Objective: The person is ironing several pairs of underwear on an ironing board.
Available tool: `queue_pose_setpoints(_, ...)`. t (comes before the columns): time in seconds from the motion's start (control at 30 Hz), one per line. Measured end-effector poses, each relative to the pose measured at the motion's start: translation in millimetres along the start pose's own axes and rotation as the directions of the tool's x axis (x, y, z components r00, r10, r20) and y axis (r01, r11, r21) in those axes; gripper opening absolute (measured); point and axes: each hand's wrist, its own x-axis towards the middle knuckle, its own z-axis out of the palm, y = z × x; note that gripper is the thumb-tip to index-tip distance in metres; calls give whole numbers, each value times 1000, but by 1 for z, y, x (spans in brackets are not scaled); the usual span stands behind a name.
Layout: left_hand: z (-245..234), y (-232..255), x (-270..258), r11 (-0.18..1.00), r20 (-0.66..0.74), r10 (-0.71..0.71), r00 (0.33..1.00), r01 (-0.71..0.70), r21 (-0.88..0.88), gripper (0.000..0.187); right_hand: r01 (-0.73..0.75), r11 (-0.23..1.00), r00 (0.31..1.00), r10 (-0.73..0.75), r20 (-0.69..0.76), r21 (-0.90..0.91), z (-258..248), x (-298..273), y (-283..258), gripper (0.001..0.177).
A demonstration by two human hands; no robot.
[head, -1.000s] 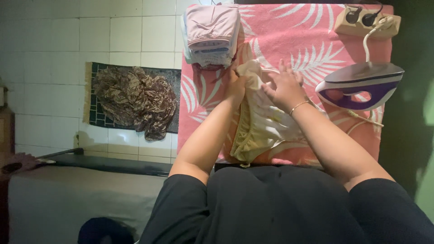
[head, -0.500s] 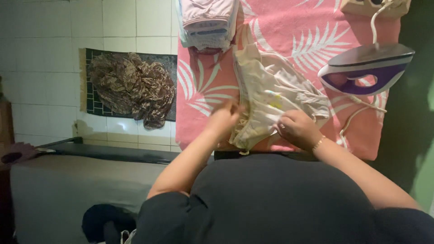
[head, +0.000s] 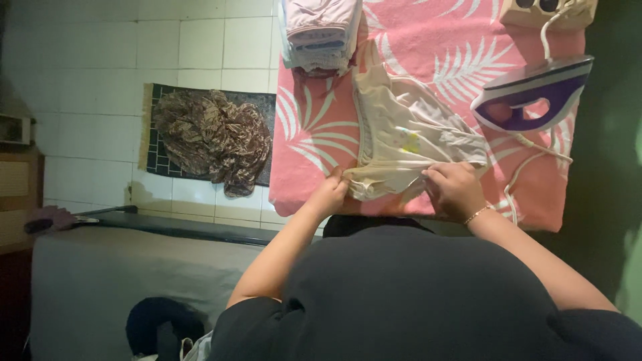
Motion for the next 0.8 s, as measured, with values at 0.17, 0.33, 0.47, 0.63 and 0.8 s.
queue_pose_setpoints(0.17,-19,81,-28,999,5,-35,999,34,36,41,-29,999,999,30,25,-31,-2,-10,3,23)
queue_pose_setpoints(0.33,-25,109,-52,924,78,10,997,-39,380,38,55,982,998,-60,-24,-178,11,-43,21,21)
queue_pose_setpoints(0.47,-23,112,-63,901,37,172,984,-172,399,38,-64,991,995,73,73,-118,8,-57,23,23)
queue_pose_setpoints(0.63,-21,114,-72,926,-16,92,996,-79,368,44,-380,892,815,449,-367,247,9,-71,73,26)
queue_pose_setpoints(0.8,-18,91,-68,865,-33,318,947,-276,420,37,-404,718,672,653,-348,567,-27,-28,113,64)
